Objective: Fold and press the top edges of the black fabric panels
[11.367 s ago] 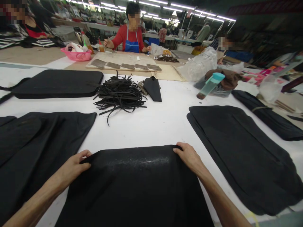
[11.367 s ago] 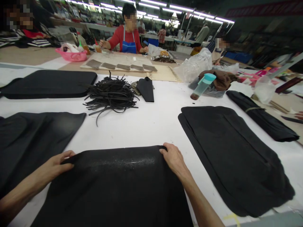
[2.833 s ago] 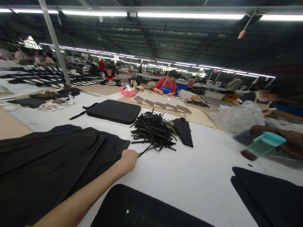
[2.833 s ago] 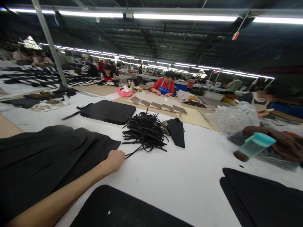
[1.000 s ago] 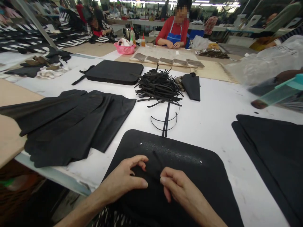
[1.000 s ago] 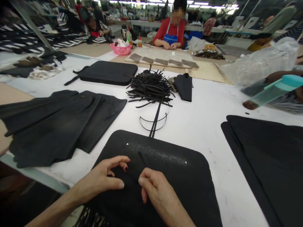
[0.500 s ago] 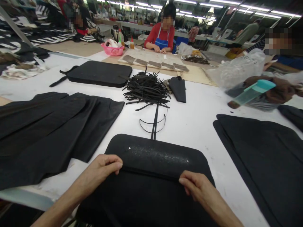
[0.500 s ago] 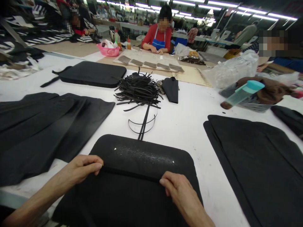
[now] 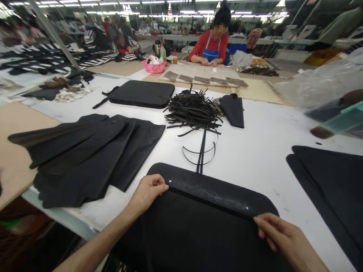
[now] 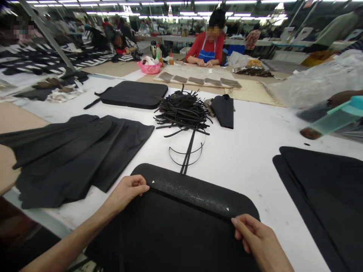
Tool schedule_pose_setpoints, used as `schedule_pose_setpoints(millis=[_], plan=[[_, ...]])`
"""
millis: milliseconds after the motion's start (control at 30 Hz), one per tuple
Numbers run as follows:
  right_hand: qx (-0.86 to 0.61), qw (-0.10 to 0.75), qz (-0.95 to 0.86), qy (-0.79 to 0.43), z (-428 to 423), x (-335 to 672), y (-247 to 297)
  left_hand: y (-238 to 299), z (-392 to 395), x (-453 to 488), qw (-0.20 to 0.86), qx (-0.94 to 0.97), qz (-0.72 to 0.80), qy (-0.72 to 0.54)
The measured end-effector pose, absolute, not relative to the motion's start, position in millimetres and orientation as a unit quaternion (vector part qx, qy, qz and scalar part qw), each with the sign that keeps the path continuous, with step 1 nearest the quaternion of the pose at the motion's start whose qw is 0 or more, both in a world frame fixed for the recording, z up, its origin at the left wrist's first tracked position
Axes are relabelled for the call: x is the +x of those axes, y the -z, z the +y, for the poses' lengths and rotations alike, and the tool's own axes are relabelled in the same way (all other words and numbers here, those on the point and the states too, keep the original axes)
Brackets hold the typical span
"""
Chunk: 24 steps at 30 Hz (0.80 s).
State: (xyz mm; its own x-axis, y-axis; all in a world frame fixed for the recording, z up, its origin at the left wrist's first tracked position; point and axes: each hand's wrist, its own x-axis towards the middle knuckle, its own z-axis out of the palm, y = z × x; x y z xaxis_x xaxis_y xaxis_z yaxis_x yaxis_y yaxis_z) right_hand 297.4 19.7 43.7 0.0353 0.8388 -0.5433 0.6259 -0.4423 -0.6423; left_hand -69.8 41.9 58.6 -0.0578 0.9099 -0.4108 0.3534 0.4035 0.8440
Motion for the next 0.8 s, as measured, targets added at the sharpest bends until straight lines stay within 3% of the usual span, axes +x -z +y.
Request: schedule_pose_setpoints(millis=[200, 800], plan=[[-0.726, 0.117, -0.53, -0.422, 23.4, 294.0, -40.0, -57.4, 43.3, -68.4, 0.369, 0.56, 0.714, -0.199], [-0.758, 0.092, -0.522, -0.381, 26.9, 297.1, -21.2, -51.9, 52.7, -64.8, 0.325, 0.573, 0.738, -0.146]])
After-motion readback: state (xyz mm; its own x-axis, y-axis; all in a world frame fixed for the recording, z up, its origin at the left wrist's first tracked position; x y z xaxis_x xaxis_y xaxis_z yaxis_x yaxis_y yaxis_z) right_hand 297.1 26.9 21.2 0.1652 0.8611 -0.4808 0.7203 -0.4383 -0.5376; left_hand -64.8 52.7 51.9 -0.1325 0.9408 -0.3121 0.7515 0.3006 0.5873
